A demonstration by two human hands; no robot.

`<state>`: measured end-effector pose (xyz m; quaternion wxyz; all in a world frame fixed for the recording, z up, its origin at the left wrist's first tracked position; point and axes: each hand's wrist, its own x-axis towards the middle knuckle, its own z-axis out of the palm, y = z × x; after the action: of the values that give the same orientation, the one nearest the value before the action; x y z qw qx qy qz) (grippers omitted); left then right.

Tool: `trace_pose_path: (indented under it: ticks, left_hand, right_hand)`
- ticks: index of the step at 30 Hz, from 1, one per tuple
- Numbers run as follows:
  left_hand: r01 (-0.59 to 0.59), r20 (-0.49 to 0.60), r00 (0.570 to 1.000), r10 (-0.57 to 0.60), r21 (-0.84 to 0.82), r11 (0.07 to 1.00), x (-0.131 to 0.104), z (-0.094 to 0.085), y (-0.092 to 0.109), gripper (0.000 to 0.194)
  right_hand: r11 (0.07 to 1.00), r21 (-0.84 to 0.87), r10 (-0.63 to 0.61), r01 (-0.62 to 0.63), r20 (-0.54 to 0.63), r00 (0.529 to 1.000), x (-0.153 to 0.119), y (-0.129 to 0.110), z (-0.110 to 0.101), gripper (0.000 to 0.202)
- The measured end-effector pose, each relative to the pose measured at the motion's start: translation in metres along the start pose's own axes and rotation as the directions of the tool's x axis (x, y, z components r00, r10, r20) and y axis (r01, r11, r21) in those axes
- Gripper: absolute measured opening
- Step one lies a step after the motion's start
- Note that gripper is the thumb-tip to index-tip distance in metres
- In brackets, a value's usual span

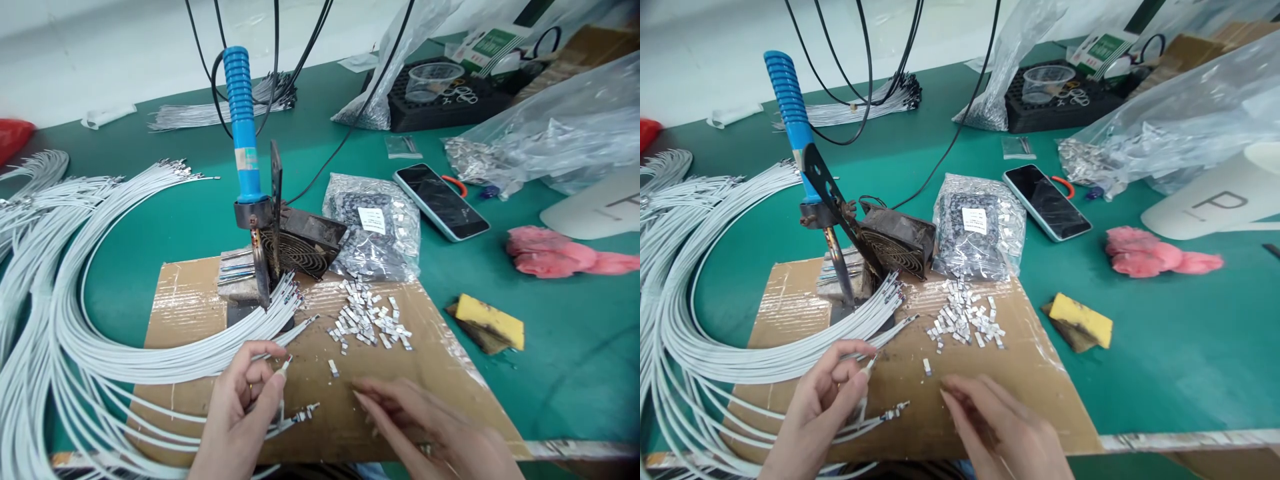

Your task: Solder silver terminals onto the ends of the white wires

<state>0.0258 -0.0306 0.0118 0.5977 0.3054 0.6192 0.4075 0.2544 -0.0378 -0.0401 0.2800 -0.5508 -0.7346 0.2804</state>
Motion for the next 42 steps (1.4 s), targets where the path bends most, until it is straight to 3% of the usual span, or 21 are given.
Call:
trace_pose_path:
  ticks: [2,4,7,9,11,12,13,14,15,16,17,18,20,25,33,39,42]
  left_hand:
    - [-0.029,-0.059,0.998,0.031,0.029,0.999,-0.001,0.002,-0.004,0.043]
    - [-0.07,-0.11,0.99,0.083,0.112,0.991,-0.003,0.002,-0.01,0.035]
    - [-0.194,-0.14,0.957,0.256,0.347,0.918,-0.006,0.0,-0.023,0.022]
    - [-0.381,-0.047,0.879,0.474,0.529,0.758,-0.008,-0.002,-0.032,0.015]
    - [-0.578,0.152,0.752,0.642,0.62,0.531,-0.008,-0.002,-0.04,0.019]
    - [-0.647,0.254,0.707,0.66,0.61,0.457,-0.008,-0.002,-0.043,0.024]
    - [-0.676,0.326,0.705,0.629,0.579,0.457,-0.006,-0.002,-0.044,0.029]
    - [-0.648,0.356,0.754,0.551,0.536,0.54,-0.004,-0.003,-0.044,0.034]
    - [-0.552,0.349,0.833,0.429,0.478,0.683,-0.002,-0.004,-0.042,0.039]
    - [-0.385,0.317,0.909,0.269,0.395,0.834,0.001,-0.006,-0.038,0.042]
    - [-0.167,0.268,0.959,0.089,0.287,0.943,0.004,-0.008,-0.032,0.045]
    - [0.021,0.232,0.971,-0.06,0.165,0.986,0.007,-0.01,-0.026,0.047]
    - [0.185,0.193,0.964,-0.181,0.0,0.983,0.009,-0.013,-0.014,0.051]
    - [0.191,0.114,0.977,-0.179,-0.108,0.976,0.004,-0.012,-0.003,0.055]
    - [0.165,0.129,0.98,-0.149,-0.118,0.979,-0.001,-0.014,-0.006,0.054]
    - [0.143,0.116,0.985,-0.131,-0.106,0.984,-0.002,-0.013,-0.007,0.054]
    - [0.133,0.095,0.988,-0.124,-0.097,0.986,-0.003,-0.013,-0.008,0.052]
  right_hand:
    - [0.999,-0.028,-0.028,0.027,-0.035,0.999,0.003,-0.003,0.005,0.014]
    - [0.985,-0.106,-0.146,0.138,-0.07,0.987,0.002,-0.001,0.011,0.02]
    - [0.929,-0.218,-0.317,0.298,-0.061,0.946,-0.011,0.009,0.018,0.035]
    - [0.912,-0.256,-0.347,0.319,-0.067,0.936,-0.019,0.016,0.02,0.041]
    - [0.923,-0.25,-0.323,0.293,-0.091,0.942,-0.023,0.019,0.019,0.039]
    - [0.937,-0.225,-0.295,0.266,-0.104,0.95,-0.022,0.019,0.018,0.036]
    - [0.956,-0.182,-0.255,0.232,-0.115,0.96,-0.019,0.017,0.017,0.032]
    - [0.975,-0.122,-0.199,0.184,-0.124,0.972,-0.016,0.014,0.016,0.026]
    - [0.99,-0.048,-0.137,0.132,-0.127,0.982,-0.012,0.01,0.015,0.021]
    - [0.997,0.038,-0.057,0.063,-0.136,0.989,-0.008,0.004,0.015,0.017]
    - [0.991,0.13,0.047,-0.026,-0.155,0.987,-0.003,-0.002,0.016,0.015]
    - [0.968,0.228,0.143,-0.104,-0.157,0.977,0.001,-0.01,0.017,0.016]
    - [0.891,0.407,0.272,-0.204,-0.117,0.955,0.009,-0.025,0.02,0.017]
    - [0.715,0.634,0.329,-0.295,0.068,0.942,0.028,-0.056,0.029,0.016]
    - [0.401,0.825,0.374,-0.398,0.249,0.893,0.042,-0.077,0.035,0.012]
    - [0.337,0.822,0.39,-0.459,0.322,0.863,0.042,-0.077,0.031,0.014]
    - [0.33,0.805,0.33,-0.493,0.391,0.859,0.041,-0.069,0.031,0.02]
